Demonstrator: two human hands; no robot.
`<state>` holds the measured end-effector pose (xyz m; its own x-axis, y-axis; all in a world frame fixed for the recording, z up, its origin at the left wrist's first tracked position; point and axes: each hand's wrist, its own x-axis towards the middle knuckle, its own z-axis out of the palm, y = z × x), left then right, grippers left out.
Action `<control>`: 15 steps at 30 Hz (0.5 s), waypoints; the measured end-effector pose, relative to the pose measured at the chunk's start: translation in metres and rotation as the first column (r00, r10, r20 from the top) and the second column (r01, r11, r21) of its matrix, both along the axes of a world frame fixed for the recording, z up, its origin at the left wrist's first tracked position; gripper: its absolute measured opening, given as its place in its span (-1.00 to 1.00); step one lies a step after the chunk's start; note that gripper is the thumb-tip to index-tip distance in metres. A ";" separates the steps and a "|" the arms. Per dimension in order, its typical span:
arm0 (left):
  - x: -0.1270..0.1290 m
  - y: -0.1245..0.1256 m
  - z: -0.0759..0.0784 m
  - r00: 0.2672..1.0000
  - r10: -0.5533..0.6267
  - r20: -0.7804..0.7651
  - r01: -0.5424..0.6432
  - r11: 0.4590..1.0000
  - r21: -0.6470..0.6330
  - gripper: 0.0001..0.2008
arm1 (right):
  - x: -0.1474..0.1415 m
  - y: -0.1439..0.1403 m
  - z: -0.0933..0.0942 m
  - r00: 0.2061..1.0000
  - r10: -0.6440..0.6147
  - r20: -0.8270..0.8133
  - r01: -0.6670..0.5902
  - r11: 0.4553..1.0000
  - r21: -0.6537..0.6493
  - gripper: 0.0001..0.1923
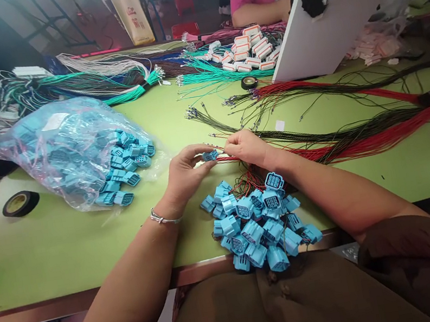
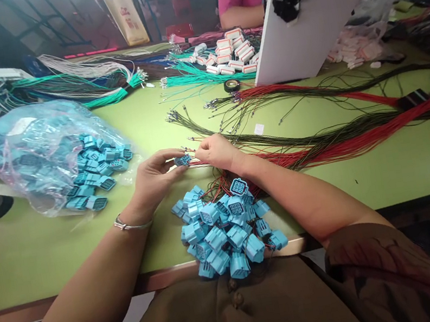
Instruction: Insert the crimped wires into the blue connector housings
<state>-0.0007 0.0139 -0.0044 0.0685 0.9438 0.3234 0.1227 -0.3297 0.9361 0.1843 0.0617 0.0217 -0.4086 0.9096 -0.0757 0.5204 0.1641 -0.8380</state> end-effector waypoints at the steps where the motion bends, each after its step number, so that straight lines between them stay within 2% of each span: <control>1: 0.000 0.000 0.000 0.997 0.016 -0.078 -0.010 0.997 0.079 -0.76 | 0.000 0.000 0.001 1.000 0.016 0.006 -0.016 1.000 -0.009 -0.77; 3: 0.001 -0.001 0.000 0.975 0.064 -0.213 -0.018 0.977 0.210 -0.82 | 0.002 -0.001 0.002 0.998 0.059 0.003 -0.059 0.998 -0.028 -0.78; 5: 0.002 -0.001 -0.001 0.965 0.087 -0.247 -0.020 0.965 0.261 -0.83 | 0.003 -0.002 0.002 0.995 0.098 -0.026 -0.098 0.995 -0.032 -0.78; 11: 0.005 0.002 -0.009 0.998 -0.002 -0.058 0.009 0.993 0.120 -0.79 | 0.005 -0.003 -0.002 0.968 0.243 -0.065 -0.243 0.970 0.009 -0.76; 15: 0.008 0.001 -0.006 1.000 0.002 0.011 -0.002 1.000 0.023 -0.78 | 0.005 -0.002 -0.003 0.964 0.261 -0.050 -0.261 0.965 0.023 -0.73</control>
